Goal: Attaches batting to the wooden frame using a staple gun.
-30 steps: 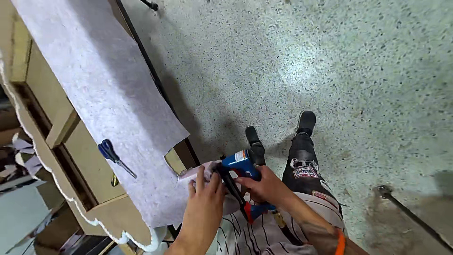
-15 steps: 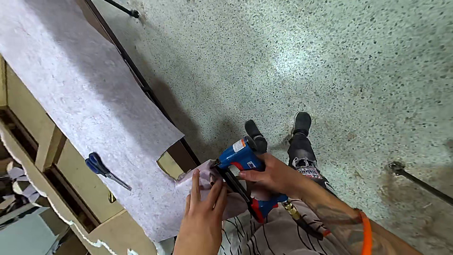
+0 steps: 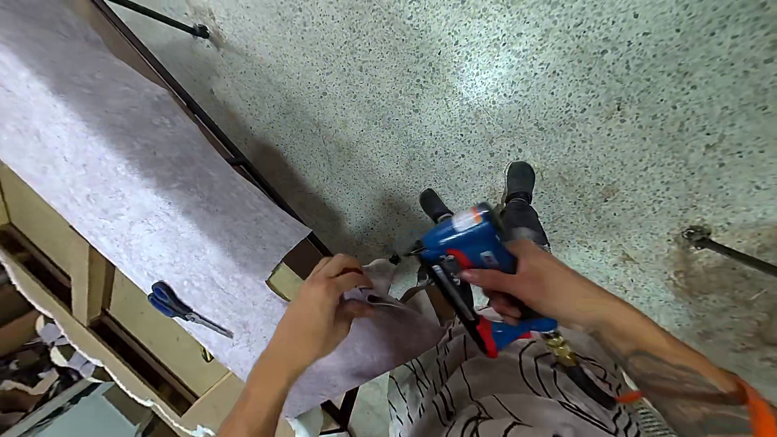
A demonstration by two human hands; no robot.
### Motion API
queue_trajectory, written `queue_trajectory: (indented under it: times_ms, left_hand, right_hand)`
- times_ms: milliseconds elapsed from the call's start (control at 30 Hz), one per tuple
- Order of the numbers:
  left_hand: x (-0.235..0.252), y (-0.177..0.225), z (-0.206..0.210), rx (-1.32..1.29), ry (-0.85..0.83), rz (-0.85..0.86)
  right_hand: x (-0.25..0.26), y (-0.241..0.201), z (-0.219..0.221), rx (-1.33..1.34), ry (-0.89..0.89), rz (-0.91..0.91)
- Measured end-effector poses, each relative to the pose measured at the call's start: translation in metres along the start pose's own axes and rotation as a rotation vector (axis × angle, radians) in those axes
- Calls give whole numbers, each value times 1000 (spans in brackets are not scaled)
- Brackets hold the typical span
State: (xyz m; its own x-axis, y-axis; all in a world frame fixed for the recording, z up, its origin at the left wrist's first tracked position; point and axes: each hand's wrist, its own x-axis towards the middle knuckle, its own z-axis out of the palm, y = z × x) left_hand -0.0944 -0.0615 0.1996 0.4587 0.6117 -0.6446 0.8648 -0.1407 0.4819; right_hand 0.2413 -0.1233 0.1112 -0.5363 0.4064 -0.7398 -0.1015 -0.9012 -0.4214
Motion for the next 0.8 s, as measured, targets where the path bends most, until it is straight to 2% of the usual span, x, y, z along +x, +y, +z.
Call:
queue_trajectory:
  times_ms: [67,167,200,233,300,367,400,467,567,600,633,700,800]
  left_hand:
    - [21,3,-8,-157,9,60]
    - [39,19,-19,-678,144,-95]
    - [45,21,-27,-725,173,-86]
    - [50,22,-37,-648,151,-39]
    - [55,21,-50,-240,-73,25]
    - [57,21,-37,111,-320,47]
    - [57,19,-26,177,-371,57]
    - [54,14,-11,160,-307,48]
    - [47,16,-1,88,-57,32]
    - [47,24,-3,104,-21,70]
    - [49,37,-7,130,-43,132]
    - [53,70,-4,259,-217,250]
    - [44,107,41,621,-436,285]
  right_hand:
    - [-27,16,-12,50,98,-47]
    - [-64,38,-24,125,229,-59]
    - [-74,46,-26,143,273,-57]
    - [-81,52,-25,160,316,-57]
    - [-91,63,-24,191,383,-61]
    - [-92,73,-20,223,416,-80]
    - [-91,79,-18,233,422,-98]
    - [-86,89,-12,226,419,-127]
    - [-78,101,-10,168,415,-91]
    - [-77,104,-10,147,410,-86]
    - [-77,108,-11,107,412,-83]
    - [-79,115,-12,-25,428,-90]
    - [-84,126,-17,-182,456,-160]
